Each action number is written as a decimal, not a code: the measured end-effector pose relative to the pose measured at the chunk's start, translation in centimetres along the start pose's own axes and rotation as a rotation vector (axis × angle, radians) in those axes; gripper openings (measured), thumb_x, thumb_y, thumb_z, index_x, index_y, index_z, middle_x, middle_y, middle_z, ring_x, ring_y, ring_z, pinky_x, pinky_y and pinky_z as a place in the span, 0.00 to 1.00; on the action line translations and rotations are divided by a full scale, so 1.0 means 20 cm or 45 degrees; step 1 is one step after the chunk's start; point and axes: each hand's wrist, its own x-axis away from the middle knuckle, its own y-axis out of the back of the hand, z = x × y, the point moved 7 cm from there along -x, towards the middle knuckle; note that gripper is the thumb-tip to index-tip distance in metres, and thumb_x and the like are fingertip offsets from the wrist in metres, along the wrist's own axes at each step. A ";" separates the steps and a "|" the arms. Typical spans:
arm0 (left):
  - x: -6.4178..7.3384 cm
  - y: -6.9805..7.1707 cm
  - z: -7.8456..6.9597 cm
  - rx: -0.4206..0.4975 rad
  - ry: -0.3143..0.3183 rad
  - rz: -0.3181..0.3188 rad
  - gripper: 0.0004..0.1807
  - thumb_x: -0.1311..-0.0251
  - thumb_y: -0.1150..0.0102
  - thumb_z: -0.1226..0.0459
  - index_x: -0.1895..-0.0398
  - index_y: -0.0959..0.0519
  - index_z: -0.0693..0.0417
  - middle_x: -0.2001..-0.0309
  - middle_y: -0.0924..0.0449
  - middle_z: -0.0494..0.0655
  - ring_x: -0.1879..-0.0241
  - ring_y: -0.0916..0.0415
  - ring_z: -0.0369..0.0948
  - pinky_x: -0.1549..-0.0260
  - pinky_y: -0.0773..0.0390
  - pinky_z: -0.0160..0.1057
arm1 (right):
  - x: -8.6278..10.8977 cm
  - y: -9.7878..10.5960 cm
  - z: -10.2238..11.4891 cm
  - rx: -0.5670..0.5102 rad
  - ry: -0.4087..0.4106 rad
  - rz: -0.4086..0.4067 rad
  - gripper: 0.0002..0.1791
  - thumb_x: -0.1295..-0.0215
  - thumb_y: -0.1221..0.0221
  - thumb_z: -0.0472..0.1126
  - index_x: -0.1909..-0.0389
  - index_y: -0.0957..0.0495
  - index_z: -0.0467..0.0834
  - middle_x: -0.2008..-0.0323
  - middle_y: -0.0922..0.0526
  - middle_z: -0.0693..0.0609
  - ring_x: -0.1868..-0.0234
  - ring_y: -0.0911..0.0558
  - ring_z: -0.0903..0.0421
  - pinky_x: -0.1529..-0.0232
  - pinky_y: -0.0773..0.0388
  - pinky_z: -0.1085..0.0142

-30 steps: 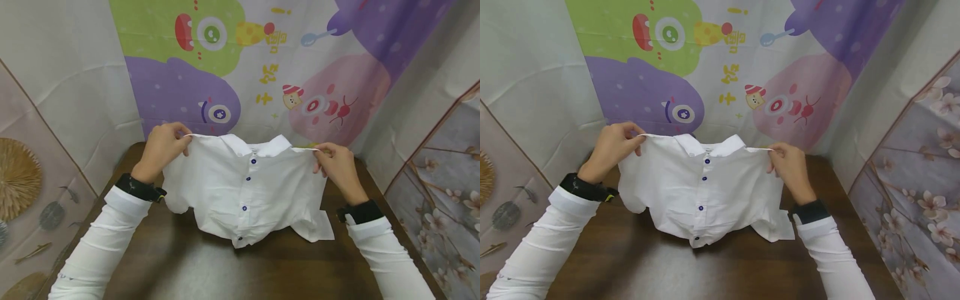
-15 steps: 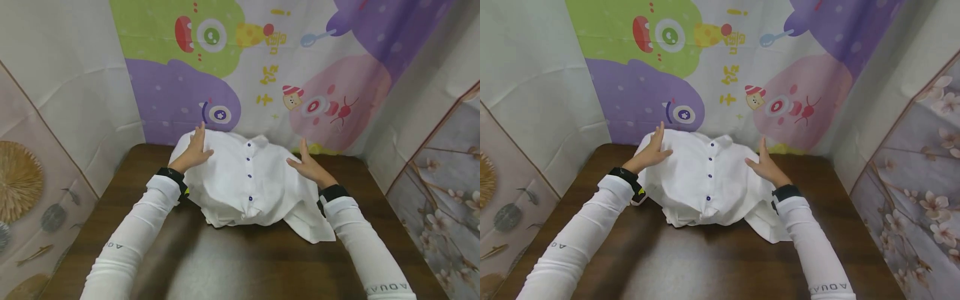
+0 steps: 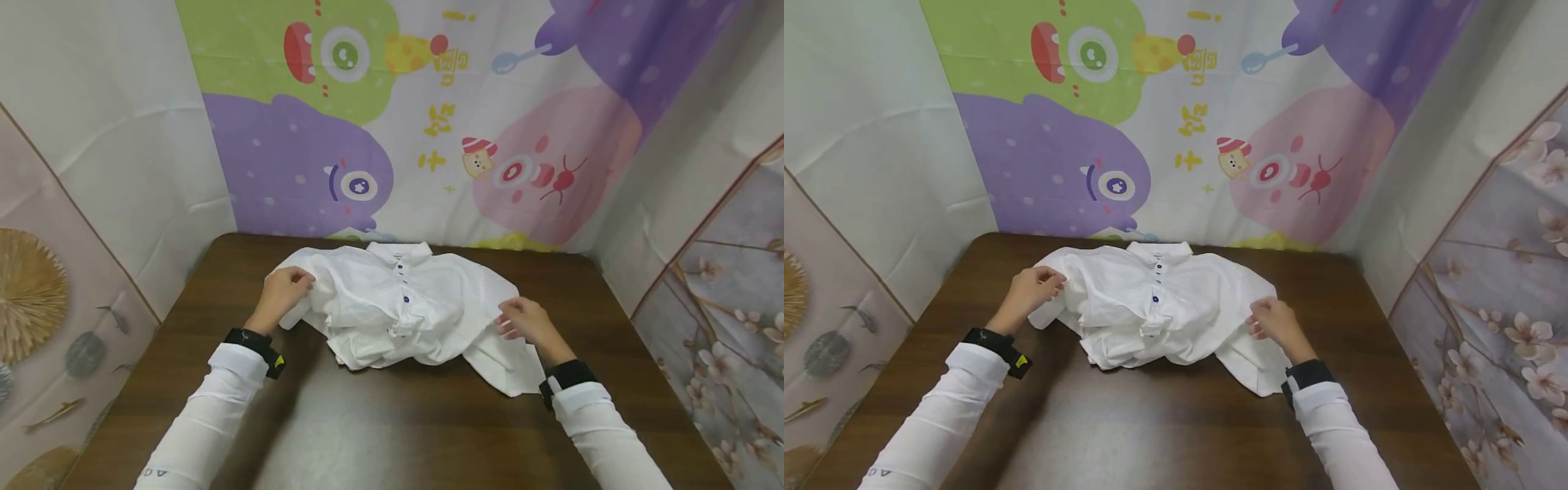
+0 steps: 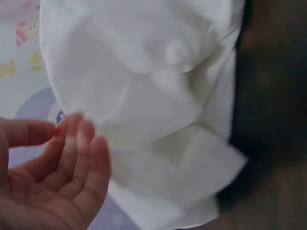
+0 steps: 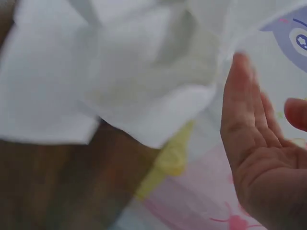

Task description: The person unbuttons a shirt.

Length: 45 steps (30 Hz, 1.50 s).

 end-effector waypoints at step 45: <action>-0.04 0.10 0.27 0.168 0.368 -0.167 0.18 0.31 0.62 0.60 0.48 0.35 0.65 0.48 0.31 0.64 0.49 0.33 0.55 0.49 0.33 0.51 | 0.02 0.11 -0.14 -0.285 -0.272 -0.389 0.24 0.28 0.60 0.43 0.37 0.39 0.33 0.40 0.34 0.37 0.48 0.29 0.48 0.51 0.28 0.61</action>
